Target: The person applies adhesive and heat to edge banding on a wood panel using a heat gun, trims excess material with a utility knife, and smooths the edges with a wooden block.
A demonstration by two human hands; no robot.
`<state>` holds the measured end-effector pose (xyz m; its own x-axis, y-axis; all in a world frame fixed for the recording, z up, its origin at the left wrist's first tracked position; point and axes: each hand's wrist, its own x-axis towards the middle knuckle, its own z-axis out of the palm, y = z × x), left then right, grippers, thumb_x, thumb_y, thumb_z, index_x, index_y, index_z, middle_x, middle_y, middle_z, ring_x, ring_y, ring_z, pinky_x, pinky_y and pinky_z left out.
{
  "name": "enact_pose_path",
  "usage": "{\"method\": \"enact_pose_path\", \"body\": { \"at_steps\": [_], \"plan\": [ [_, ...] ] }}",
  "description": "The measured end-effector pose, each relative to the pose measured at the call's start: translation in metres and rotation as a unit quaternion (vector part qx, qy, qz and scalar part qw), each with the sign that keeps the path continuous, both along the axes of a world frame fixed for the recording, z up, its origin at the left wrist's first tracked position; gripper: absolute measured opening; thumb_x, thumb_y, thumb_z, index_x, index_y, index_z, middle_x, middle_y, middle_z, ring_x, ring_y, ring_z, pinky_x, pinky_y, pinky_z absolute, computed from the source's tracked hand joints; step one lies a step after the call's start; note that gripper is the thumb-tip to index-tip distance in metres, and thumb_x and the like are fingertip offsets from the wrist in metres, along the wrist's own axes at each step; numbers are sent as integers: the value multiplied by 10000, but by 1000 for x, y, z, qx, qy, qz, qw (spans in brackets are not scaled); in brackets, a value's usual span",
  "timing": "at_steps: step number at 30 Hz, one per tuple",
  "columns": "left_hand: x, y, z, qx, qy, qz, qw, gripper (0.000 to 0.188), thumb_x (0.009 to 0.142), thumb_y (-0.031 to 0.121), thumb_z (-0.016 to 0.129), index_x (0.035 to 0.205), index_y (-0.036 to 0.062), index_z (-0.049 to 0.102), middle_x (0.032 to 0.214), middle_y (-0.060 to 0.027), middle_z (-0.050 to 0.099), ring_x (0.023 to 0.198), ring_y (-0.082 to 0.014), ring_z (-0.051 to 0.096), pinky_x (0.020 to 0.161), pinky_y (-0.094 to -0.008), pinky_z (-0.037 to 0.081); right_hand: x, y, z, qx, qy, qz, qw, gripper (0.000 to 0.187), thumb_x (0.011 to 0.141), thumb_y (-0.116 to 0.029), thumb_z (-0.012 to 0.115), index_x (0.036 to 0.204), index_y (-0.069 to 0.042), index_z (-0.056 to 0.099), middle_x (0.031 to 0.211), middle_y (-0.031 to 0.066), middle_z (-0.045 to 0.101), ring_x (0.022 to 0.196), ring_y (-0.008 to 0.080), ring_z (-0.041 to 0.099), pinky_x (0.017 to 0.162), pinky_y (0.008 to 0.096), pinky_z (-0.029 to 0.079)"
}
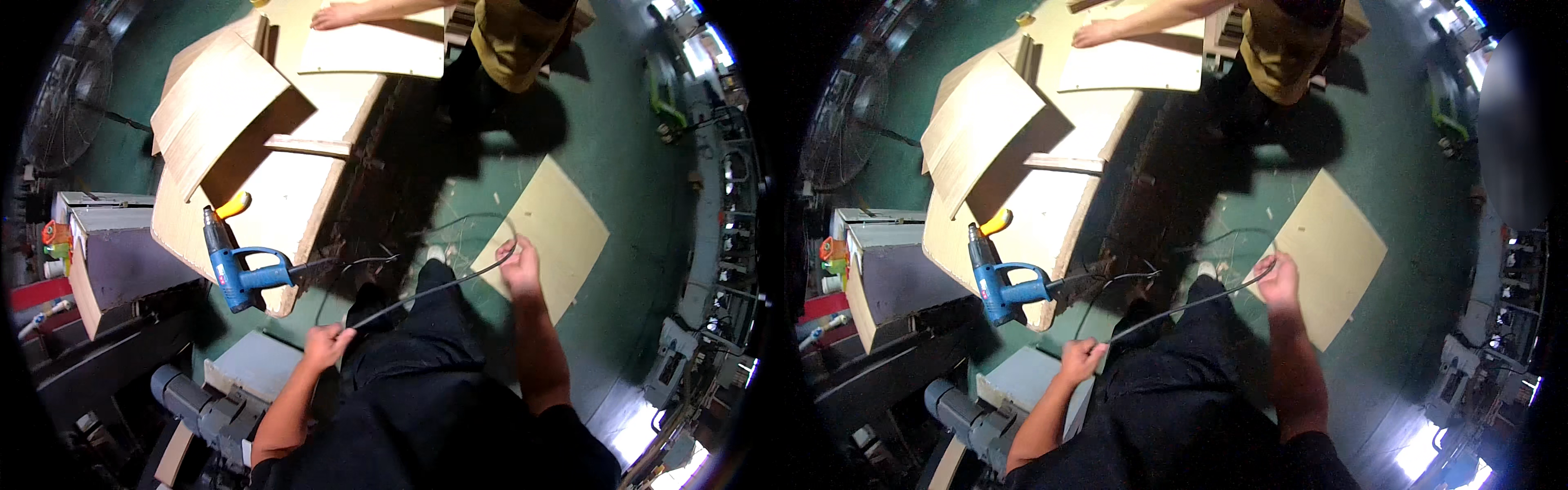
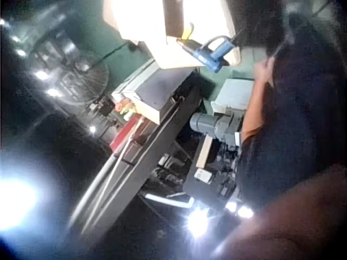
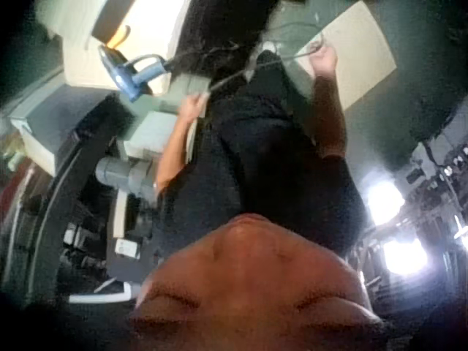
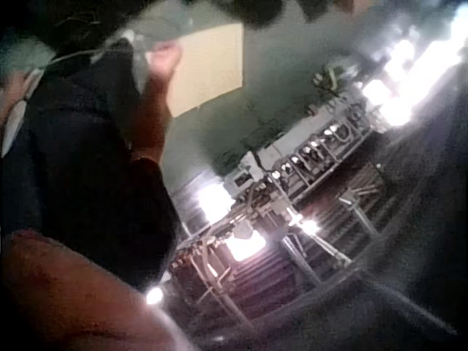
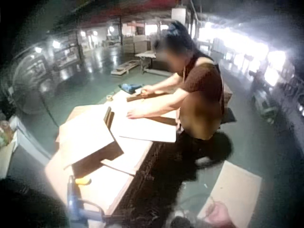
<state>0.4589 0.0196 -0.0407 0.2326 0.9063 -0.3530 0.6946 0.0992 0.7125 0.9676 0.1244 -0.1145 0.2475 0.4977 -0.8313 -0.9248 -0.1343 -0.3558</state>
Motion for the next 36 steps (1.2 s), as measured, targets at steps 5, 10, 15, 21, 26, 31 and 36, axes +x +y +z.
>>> {"method": "enact_pose_path", "body": {
  "at_steps": [5, 10, 15, 21, 26, 31, 36],
  "plan": [
    [-44, -39, -9, -93, 225, 41, 969, 541, 961, 466, 689, 656, 32, 583, 580, -232, 547, 576, -463, 587, 514, -506, 433, 113, 16, -49, -26, -12, 1, 1000, 94, 1014, -151, 579, 948, -107, 529, 755, 14, 529, 664, 168, 522, 667, 330, 462],
    [-35, -28, -23, -79, 331, -8, 940, 609, 967, 562, 632, 660, 36, 600, 616, -243, 598, 608, -467, 622, 557, -542, 470, 280, -10, -102, 118, -40, 108, 986, 132, 1023, -191, 570, 925, -103, 563, 771, 27, 581, 667, 153, 553, 652, 305, 489],
    [-19, 7, -21, -82, 420, 3, 904, 590, 959, 592, 620, 763, 43, 708, 742, -239, 679, 731, -463, 677, 663, -551, 533, 470, -65, -99, 125, -137, 101, 977, 224, 1035, -207, 592, 844, -117, 519, 682, -19, 499, 574, 124, 491, 576, 283, 452],
    [10, 56, -25, -129, 458, 6, 880, 575, 949, 625, 611, 858, 77, 757, 833, -230, 709, 829, -449, 696, 731, -539, 547, 545, -103, 1, -21, -168, -175, 970, 163, 1042, -210, 608, 944, -113, 521, 633, -18, 423, 478, 113, 352, 494, 276, 345],
    [45, 76, -75, -116, 419, 40, 900, 609, 983, 604, 567, 842, 32, 719, 860, -254, 706, 878, -468, 686, 782, -545, 541, 568, -117, 14, 23, -192, -146, 970, 211, 1080, -307, 539, 1004, -110, 536, 629, -18, 423, 492, 118, 368, 521, 286, 356],
    [73, 72, -148, -200, 355, 47, 912, 521, 981, 547, 578, 1029, 50, 729, 1023, -263, 713, 991, -479, 671, 877, -551, 533, 370, -3, 24, -154, -337, -69, 926, 385, 1107, -482, 420, 1038, -130, 562, 650, -68, 426, 533, 102, 412, 486, 264, 358],
    [122, 117, -250, -173, 285, -26, 943, 475, 912, 378, 735, 1274, 81, 651, 1304, -273, 593, 1210, -459, 584, 1026, -498, 495, 183, 7, -73, 40, -241, 52, 968, 252, 1097, -344, 504, 1231, -133, 538, 716, -67, 401, 562, 39, 373, 459, 219, 342]
  ]
}}
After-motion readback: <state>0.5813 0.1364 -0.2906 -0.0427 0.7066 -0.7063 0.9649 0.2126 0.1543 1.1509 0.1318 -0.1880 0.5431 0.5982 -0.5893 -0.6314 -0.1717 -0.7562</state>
